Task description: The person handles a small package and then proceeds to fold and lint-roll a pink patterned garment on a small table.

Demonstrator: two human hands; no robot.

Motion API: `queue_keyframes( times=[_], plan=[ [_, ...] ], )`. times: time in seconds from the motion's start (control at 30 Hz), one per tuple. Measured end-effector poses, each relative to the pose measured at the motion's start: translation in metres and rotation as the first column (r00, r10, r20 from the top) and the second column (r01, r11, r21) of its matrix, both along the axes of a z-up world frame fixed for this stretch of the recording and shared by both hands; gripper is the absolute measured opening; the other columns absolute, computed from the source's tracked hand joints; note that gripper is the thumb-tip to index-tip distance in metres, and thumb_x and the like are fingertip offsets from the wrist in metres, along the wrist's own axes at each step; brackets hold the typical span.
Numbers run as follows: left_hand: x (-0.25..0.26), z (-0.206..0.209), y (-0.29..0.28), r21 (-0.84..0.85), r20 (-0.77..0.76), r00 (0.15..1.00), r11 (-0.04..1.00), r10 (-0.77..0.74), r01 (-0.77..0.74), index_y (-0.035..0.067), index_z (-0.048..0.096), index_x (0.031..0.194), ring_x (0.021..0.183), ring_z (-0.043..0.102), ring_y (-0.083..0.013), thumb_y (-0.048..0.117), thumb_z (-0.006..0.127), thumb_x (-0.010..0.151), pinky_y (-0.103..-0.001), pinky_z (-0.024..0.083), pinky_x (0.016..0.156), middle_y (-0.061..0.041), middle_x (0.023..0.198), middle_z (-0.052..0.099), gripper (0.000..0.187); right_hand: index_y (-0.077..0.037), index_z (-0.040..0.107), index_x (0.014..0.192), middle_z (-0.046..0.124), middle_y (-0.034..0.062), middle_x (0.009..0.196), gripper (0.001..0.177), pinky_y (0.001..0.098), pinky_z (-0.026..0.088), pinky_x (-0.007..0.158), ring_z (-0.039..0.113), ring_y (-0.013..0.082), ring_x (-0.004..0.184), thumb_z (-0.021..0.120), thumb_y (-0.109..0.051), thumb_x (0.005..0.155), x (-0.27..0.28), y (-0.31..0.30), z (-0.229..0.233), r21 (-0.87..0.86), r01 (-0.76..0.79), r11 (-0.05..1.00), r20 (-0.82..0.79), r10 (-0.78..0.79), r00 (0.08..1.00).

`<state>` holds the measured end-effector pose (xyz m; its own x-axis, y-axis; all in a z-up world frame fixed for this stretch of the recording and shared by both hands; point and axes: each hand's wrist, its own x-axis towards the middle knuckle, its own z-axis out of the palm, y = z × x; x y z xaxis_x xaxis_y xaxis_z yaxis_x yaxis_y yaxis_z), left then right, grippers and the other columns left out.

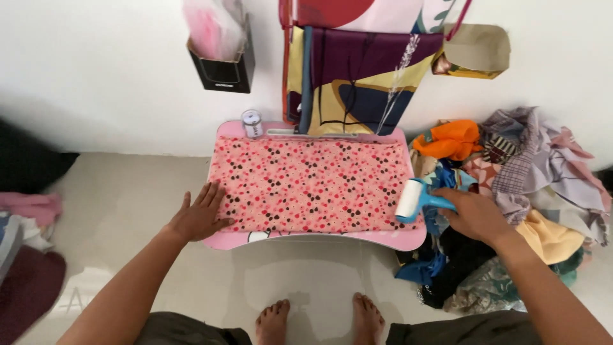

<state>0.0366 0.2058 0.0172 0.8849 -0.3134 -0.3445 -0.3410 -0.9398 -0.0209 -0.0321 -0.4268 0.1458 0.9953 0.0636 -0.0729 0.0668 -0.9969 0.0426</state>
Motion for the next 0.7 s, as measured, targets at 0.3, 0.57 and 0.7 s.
queue_keyframes(
  times=[0.3,0.57,0.7],
  plan=[
    [0.003,0.015,0.028,-0.11,-0.195,0.943,0.949,0.271,-0.295,0.014,0.011,0.167,0.155,0.028,-0.0328,0.075,0.066,0.085,-0.059,0.032,0.122,-0.015,0.171,0.022,0.116,-0.017,0.069,0.128,0.076,0.0195,0.119,0.039,0.0588,0.053,0.097,0.068,0.0476,0.113,0.069,-0.019,0.089,0.058,0.161,0.002,0.454,-0.244,0.857,-0.166,0.351,0.922],
    [0.004,0.03,0.048,-0.118,-0.396,0.825,0.869,0.403,-0.481,0.015,0.07,0.131,0.132,0.062,-0.0281,0.065,0.081,0.076,-0.044,0.052,0.109,-0.01,0.135,0.071,0.076,-0.024,0.063,0.134,0.069,0.0122,0.13,0.04,0.0535,0.049,0.106,0.062,0.0397,0.125,0.067,-0.025,0.094,0.093,0.346,-0.008,0.527,-0.431,0.733,-0.167,0.586,0.793],
    [0.011,0.029,0.063,-0.169,-0.487,0.765,0.813,0.422,-0.556,0.017,0.075,0.123,0.105,0.077,-0.0236,0.05,0.089,0.072,-0.042,0.056,0.101,-0.009,0.089,0.082,0.062,-0.028,0.066,0.13,0.072,0.0026,0.121,0.036,0.0468,0.051,0.102,0.066,0.0305,0.12,0.066,-0.022,0.095,0.109,0.396,-0.029,0.576,-0.452,0.681,-0.153,0.634,0.758]
  ],
)
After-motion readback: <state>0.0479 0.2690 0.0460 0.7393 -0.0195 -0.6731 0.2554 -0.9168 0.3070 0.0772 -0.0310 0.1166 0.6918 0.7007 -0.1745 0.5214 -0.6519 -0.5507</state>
